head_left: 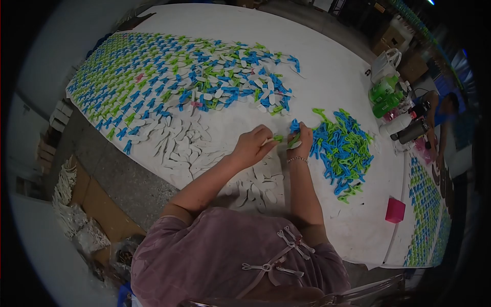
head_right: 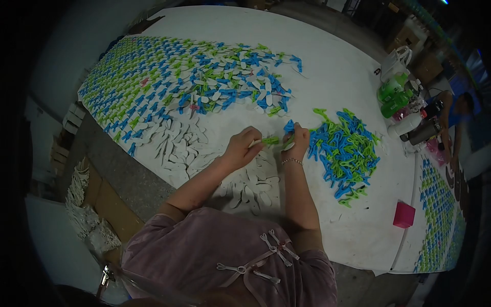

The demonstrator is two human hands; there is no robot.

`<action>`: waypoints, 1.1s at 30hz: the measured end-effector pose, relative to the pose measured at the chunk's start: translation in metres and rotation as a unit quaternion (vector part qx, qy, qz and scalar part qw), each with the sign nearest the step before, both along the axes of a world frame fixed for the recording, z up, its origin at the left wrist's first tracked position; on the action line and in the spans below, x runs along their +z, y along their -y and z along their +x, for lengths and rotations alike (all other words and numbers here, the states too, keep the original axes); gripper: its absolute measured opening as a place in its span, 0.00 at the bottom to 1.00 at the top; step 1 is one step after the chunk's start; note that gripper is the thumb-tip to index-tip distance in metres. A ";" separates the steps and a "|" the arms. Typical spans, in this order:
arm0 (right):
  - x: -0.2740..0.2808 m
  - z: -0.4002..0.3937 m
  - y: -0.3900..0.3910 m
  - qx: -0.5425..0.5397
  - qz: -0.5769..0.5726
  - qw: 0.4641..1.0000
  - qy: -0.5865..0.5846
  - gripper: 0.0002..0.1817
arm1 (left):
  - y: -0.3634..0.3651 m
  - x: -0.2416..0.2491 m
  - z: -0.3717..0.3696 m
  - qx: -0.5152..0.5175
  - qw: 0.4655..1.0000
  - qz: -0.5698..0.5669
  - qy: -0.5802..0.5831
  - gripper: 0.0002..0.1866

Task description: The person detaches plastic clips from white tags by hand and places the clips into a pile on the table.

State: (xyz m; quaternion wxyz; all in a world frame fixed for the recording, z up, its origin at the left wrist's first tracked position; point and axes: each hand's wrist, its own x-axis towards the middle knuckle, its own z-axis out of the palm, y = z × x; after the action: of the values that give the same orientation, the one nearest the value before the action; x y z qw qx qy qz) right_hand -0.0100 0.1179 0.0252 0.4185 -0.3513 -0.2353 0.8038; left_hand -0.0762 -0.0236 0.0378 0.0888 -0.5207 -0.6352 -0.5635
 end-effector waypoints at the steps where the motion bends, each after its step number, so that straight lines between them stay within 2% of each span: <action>1: -0.008 -0.001 0.000 0.003 0.057 0.998 -0.002 0.15 | 0.001 -0.003 0.000 -0.033 0.991 -0.128 0.001 0.10; 2: -0.014 -0.002 0.000 0.006 0.113 0.994 -0.005 0.15 | 0.002 -0.006 -0.001 -0.066 0.965 -0.254 0.001 0.11; 3: -0.016 -0.003 0.003 0.006 0.114 0.993 -0.006 0.15 | -0.001 -0.007 0.001 -0.066 0.965 -0.253 0.001 0.11; 6: -0.021 -0.006 0.012 0.038 0.166 0.985 0.020 0.15 | -0.014 -0.017 0.011 -0.069 0.976 -0.203 0.032 0.10; 8: -0.020 -0.008 0.013 0.010 0.119 0.992 0.029 0.14 | -0.018 -0.031 0.011 -0.046 0.982 -0.168 -0.074 0.11; 9: -0.014 -0.007 0.010 0.011 0.121 0.992 0.029 0.14 | -0.017 -0.035 0.010 -0.044 0.982 -0.167 -0.074 0.11; 11: 0.001 0.004 -0.012 -0.065 0.134 0.989 0.019 0.15 | -0.015 -0.040 0.007 -0.086 0.990 -0.080 -0.071 0.10; 12: 0.000 0.012 -0.032 -0.100 0.185 0.976 0.049 0.15 | -0.013 -0.039 0.004 -0.088 0.991 -0.079 -0.070 0.10; 13: -0.005 0.021 -0.057 -0.134 0.237 0.959 0.079 0.14 | -0.010 -0.037 -0.002 -0.103 0.987 -0.117 0.027 0.09; 14: -0.012 0.034 -0.086 -0.164 0.332 0.914 0.163 0.11 | -0.008 -0.036 -0.009 -0.115 0.973 -0.153 0.125 0.08; 15: -0.017 0.043 -0.106 -0.191 0.421 0.853 0.244 0.10 | -0.009 -0.036 -0.019 -0.115 0.974 -0.151 0.125 0.08; 16: -0.011 0.048 -0.112 -0.190 0.423 0.852 0.244 0.10 | -0.010 -0.036 -0.032 -0.124 0.982 -0.134 0.041 0.08; 17: -0.005 0.053 -0.117 -0.172 0.499 0.760 0.379 0.12 | -0.013 -0.038 -0.039 -0.134 0.983 -0.117 -0.044 0.08; 18: 0.001 0.055 -0.119 -0.150 0.558 0.643 0.503 0.15 | -0.015 -0.038 -0.041 -0.136 0.983 -0.114 -0.043 0.08; 19: 0.002 0.048 -0.118 -0.151 0.560 0.639 0.505 0.15 | -0.018 -0.039 -0.043 -0.119 0.987 -0.103 -0.014 0.09; 21: -0.003 0.017 -0.110 0.014 0.651 0.650 0.392 0.21 | -0.022 -0.043 -0.045 -0.105 0.990 -0.089 0.017 0.10; 23: -0.004 -0.014 -0.098 0.133 0.649 0.651 0.369 0.20 | -0.019 -0.049 -0.048 -0.137 0.959 -0.172 0.179 0.15; 25: -0.010 -0.043 -0.101 0.216 0.668 0.598 0.387 0.22 | -0.017 -0.049 -0.049 -0.134 0.955 -0.170 0.200 0.15; 26: -0.011 -0.054 -0.101 0.216 0.668 0.597 0.388 0.22 | -0.016 -0.049 -0.050 -0.129 0.952 -0.170 0.219 0.15; 28: -0.010 -0.072 -0.099 0.307 0.671 0.494 0.460 0.23 | -0.017 -0.053 -0.052 -0.131 0.956 -0.165 0.205 0.14; 31: -0.013 -0.088 -0.100 0.279 0.703 0.458 0.468 0.22 | -0.019 -0.058 -0.055 -0.131 0.959 -0.155 0.198 0.14; 32: -0.018 -0.090 -0.102 0.280 0.704 0.455 0.468 0.22 | -0.019 -0.059 -0.055 -0.132 0.958 -0.152 0.202 0.14; 33: -0.023 -0.090 -0.104 0.267 0.706 0.474 0.453 0.18 | -0.019 -0.060 -0.056 -0.130 0.958 -0.151 0.204 0.14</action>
State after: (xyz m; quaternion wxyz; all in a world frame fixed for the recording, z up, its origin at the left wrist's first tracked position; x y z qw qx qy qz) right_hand -0.0997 0.2218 0.0018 0.1250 -0.1724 -0.9627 0.1671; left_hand -0.1319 -0.0049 -0.0225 -0.1968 -0.4799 -0.6444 -0.5620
